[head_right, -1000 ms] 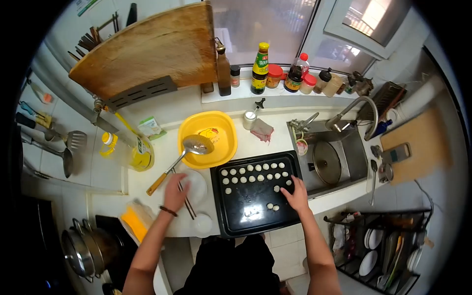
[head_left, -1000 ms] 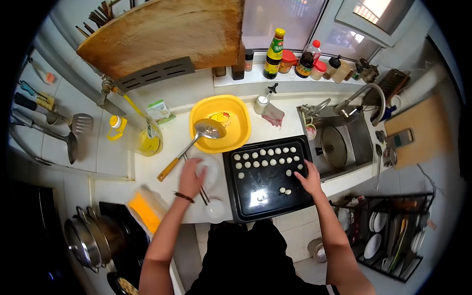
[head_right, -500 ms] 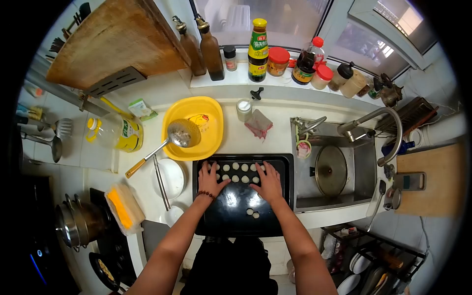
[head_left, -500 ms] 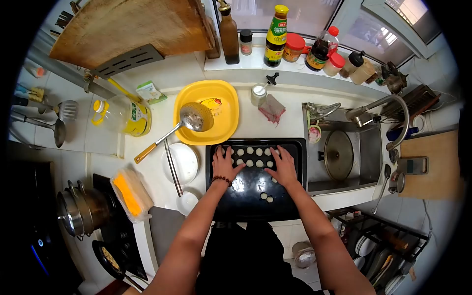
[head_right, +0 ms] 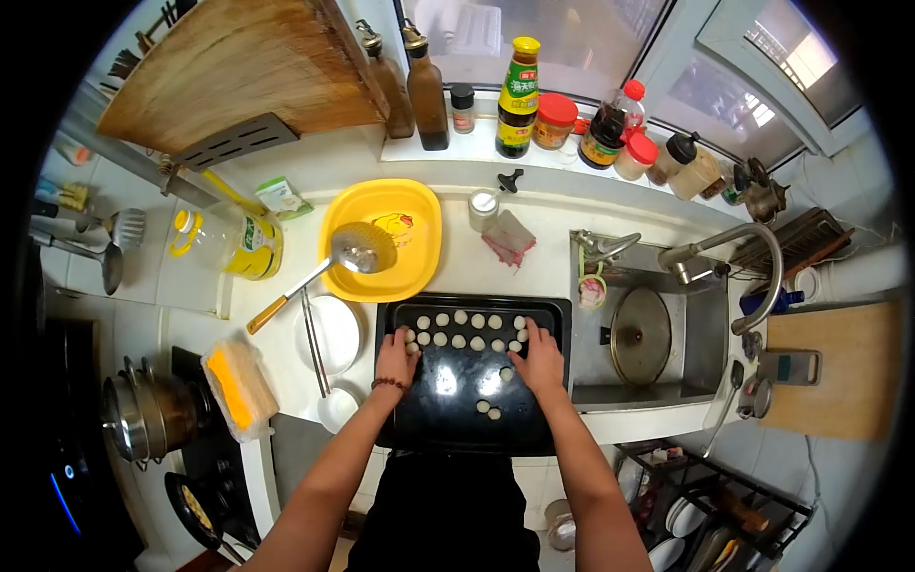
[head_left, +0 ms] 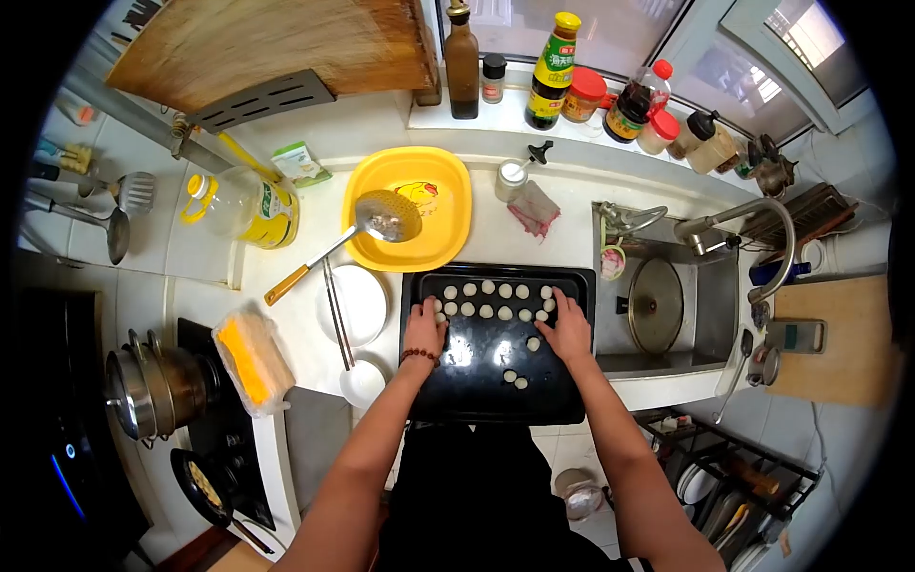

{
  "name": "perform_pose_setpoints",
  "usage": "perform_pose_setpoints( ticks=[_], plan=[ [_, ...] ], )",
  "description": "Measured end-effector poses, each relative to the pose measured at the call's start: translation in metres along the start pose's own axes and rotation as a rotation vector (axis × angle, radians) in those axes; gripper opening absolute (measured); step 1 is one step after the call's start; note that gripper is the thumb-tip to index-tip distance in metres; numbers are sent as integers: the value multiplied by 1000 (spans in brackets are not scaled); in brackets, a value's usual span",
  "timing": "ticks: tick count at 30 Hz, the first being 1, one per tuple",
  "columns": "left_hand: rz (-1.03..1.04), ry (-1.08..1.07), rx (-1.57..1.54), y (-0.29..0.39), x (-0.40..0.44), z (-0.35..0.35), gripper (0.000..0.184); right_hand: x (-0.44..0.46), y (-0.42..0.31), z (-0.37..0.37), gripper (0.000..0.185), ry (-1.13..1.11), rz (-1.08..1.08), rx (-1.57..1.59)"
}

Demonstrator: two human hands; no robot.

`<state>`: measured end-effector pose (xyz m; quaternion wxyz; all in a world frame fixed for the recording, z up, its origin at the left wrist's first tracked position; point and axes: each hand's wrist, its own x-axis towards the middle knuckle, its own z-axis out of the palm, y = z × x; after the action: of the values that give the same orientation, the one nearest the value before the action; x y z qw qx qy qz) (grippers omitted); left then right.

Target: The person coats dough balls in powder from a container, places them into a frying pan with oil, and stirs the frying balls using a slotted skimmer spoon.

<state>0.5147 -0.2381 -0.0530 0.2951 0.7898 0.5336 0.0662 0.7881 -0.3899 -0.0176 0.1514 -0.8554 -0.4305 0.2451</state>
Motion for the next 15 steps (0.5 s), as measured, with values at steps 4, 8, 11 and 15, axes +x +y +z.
perform_pose_setpoints(
  ticks=[4,8,11,15],
  plan=[
    [-65,53,-147,-6,-13,1,70,-19,-21,-4,74,245,-180,-194],
    [-148,20,-235,-6,-34,0,71,-35,-74,23,55,65,-460,123],
    [-144,90,-275,-12,-43,6,73,-32,-112,51,51,-112,-493,179],
    [-277,201,-466,-21,-63,8,71,-9,-135,100,50,-107,-656,20]
  ],
)
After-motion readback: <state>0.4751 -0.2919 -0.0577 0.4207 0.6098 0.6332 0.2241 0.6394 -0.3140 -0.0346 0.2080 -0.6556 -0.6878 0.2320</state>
